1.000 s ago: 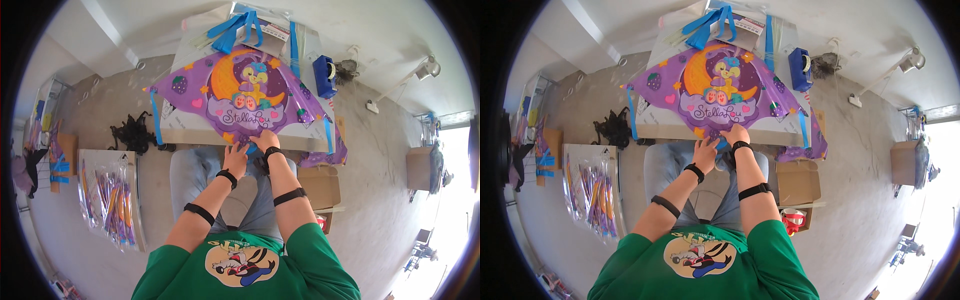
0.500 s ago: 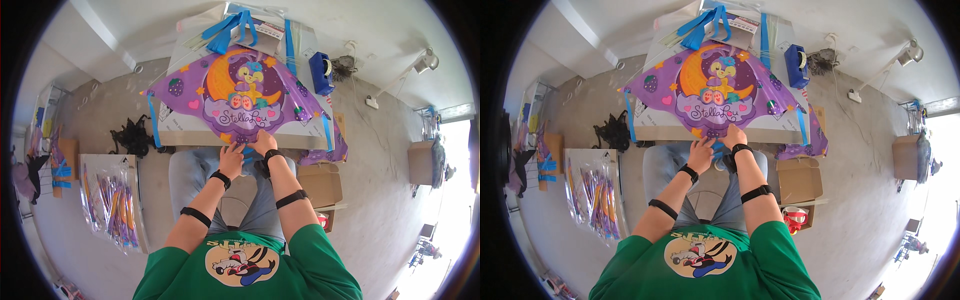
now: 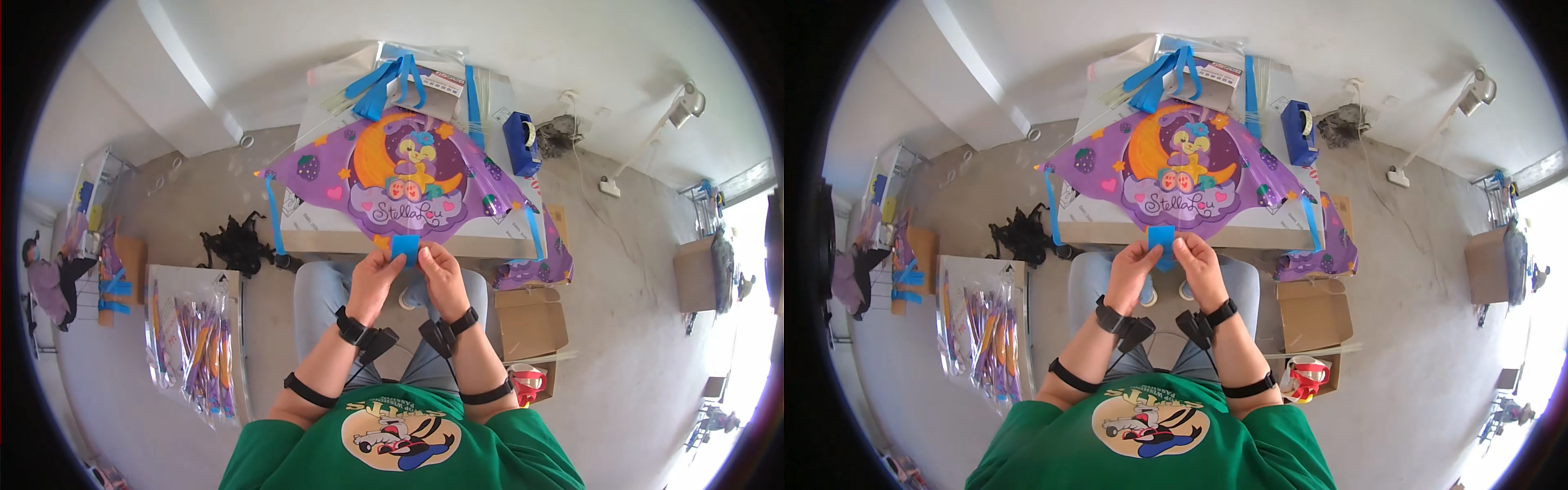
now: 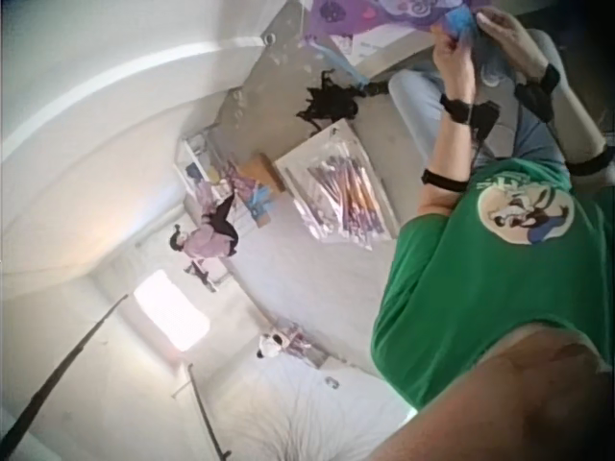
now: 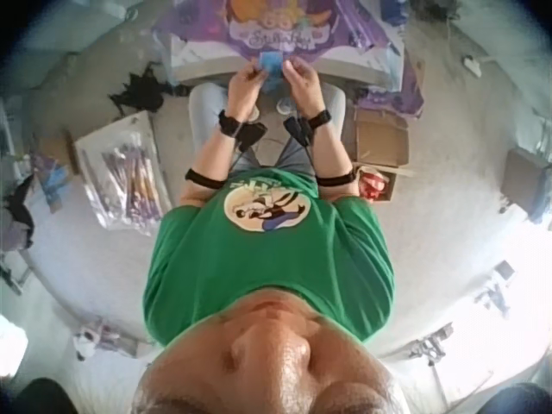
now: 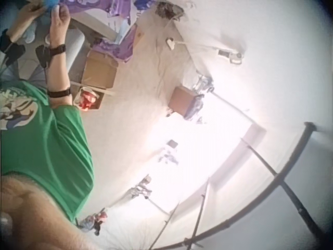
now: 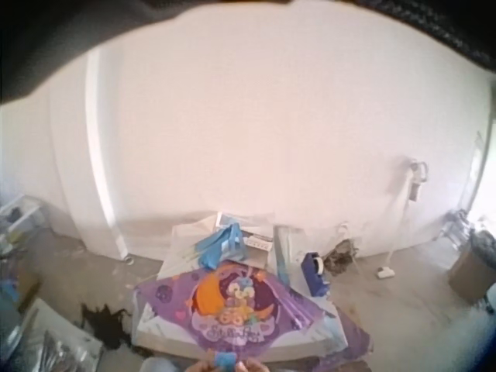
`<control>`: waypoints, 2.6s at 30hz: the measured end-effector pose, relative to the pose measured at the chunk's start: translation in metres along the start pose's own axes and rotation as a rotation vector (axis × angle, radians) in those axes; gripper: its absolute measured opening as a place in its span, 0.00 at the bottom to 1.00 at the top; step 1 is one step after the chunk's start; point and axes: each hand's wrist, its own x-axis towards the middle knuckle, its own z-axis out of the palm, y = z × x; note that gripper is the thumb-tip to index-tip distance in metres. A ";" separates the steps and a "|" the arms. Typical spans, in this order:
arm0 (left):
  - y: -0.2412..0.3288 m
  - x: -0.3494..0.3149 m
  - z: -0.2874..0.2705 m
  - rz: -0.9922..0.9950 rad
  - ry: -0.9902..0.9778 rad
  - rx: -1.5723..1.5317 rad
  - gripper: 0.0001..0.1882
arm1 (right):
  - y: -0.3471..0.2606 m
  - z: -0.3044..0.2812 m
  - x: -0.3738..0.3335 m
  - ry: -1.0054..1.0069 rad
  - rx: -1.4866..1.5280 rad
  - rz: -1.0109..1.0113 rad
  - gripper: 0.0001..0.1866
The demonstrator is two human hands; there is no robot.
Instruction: Assembling a character-themed kite by folding and taping the plastic film.
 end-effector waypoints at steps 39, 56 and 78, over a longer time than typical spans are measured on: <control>-0.093 -0.009 -0.064 0.068 -0.063 0.824 0.08 | 0.030 -0.029 -0.016 0.402 -0.088 0.073 0.06; -0.098 0.061 -0.062 0.648 -0.124 1.370 0.17 | 0.164 -0.042 0.055 0.539 -0.696 0.202 0.13; -0.109 0.066 -0.069 0.453 -0.235 1.536 0.27 | 0.143 -0.033 0.036 0.400 -0.933 0.001 0.08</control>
